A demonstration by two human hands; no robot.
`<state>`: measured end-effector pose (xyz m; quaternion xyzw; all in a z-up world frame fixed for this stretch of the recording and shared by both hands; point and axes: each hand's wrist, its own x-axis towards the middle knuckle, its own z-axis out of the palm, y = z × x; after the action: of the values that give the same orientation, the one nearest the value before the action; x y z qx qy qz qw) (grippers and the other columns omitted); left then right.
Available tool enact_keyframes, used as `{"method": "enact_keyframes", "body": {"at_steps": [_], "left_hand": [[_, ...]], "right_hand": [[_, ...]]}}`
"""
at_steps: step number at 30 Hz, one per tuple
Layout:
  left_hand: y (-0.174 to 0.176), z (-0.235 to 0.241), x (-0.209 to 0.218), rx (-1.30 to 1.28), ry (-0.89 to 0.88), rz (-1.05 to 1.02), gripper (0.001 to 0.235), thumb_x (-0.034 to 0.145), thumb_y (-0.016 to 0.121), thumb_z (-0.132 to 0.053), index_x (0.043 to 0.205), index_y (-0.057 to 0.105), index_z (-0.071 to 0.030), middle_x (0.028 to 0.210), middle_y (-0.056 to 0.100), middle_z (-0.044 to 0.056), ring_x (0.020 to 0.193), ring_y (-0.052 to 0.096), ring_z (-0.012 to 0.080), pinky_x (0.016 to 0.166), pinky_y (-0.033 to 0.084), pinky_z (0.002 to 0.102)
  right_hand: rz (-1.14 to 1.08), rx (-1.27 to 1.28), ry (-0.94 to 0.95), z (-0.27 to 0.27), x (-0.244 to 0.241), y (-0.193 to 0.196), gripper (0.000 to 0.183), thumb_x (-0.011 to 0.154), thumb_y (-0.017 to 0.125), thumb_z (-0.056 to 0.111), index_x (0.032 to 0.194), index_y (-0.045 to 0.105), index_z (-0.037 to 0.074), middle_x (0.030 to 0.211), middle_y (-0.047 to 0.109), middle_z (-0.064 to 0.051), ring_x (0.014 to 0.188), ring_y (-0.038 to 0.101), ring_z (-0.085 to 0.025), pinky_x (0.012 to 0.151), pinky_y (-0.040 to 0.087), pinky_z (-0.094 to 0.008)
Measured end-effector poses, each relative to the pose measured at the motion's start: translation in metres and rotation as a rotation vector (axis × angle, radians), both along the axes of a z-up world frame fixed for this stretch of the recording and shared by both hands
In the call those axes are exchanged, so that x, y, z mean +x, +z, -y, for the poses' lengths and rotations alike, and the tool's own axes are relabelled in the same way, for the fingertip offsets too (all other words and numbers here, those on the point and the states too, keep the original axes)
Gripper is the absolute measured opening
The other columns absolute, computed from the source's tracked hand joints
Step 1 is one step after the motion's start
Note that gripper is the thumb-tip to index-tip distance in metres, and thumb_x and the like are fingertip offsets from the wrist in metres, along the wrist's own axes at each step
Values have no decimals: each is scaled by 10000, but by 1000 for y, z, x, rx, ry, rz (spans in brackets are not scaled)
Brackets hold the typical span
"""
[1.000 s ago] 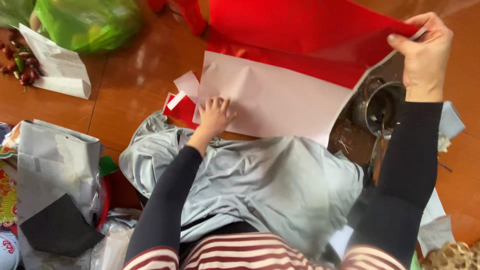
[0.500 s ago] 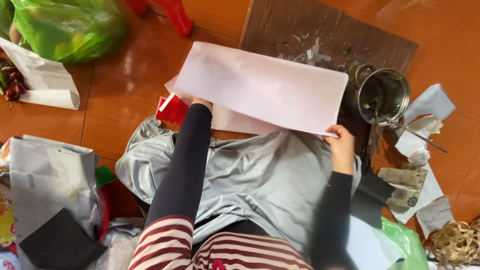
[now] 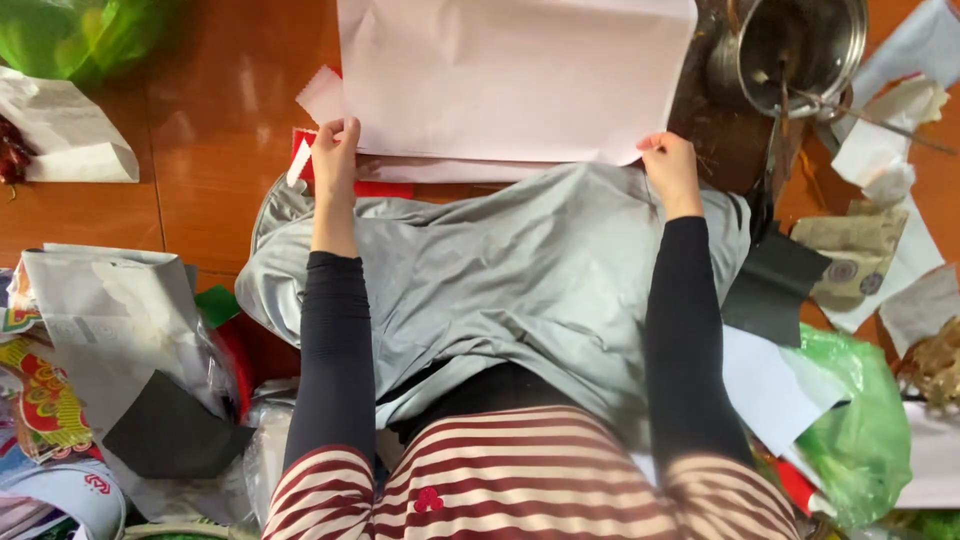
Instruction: The recorder is using scissors to cut strips of paper and prepare them for a paper craft project.
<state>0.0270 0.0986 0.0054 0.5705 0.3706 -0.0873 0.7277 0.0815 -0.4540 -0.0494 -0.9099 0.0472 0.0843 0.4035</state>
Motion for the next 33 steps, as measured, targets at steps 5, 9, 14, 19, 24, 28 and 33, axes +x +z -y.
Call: {"method": "enact_keyframes", "body": {"at_steps": [5,9,14,19,24,28,33], "left_hand": [[-47,6,-4,336,14,62,218,939,743,-153,1046,646,11,872,708,95,702,709,207,572,625,365],[-69,0,-15,867,-114,127,187,836,810,-100,906,691,27,747,712,131,680,689,244,664,560,409],[-73,-5,-28,1068,-152,253,218,789,840,-108,877,692,24,803,718,177,742,690,309,701,537,417],[-69,-8,-35,1292,-166,319,245,680,905,-142,785,736,0,808,693,205,682,662,315,624,520,384],[-42,-4,-39,568,-75,78,149,778,824,-105,827,729,-2,703,720,59,620,651,120,583,513,299],[-26,2,-45,616,-94,24,161,746,835,-75,746,699,11,679,703,49,605,633,116,573,512,295],[-33,5,-45,867,-179,22,252,651,857,-27,681,637,92,822,672,153,705,665,250,660,525,360]], "right_hand": [[-229,142,-243,-26,0,48,141,940,676,150,953,775,51,814,719,-126,707,630,-213,661,458,-356],[97,-213,-10,-29,-12,37,64,769,736,-3,826,756,17,837,721,-193,791,703,-351,747,551,-419],[76,-313,1,-28,-14,29,88,772,702,-55,780,748,19,810,722,-200,795,704,-372,755,555,-444],[-23,-326,-9,-32,-19,41,128,768,669,-82,787,746,19,812,727,-184,783,715,-334,762,566,-424],[-192,-256,-105,-47,-19,71,191,786,605,-143,773,724,6,817,738,-144,760,724,-259,708,582,-372],[-201,-278,-81,-48,-18,71,202,799,590,-163,789,721,-9,829,736,-161,767,717,-264,707,580,-377],[-219,-278,-61,-45,-20,69,189,796,600,-162,788,718,-14,843,741,-161,778,722,-257,721,587,-365]]}}
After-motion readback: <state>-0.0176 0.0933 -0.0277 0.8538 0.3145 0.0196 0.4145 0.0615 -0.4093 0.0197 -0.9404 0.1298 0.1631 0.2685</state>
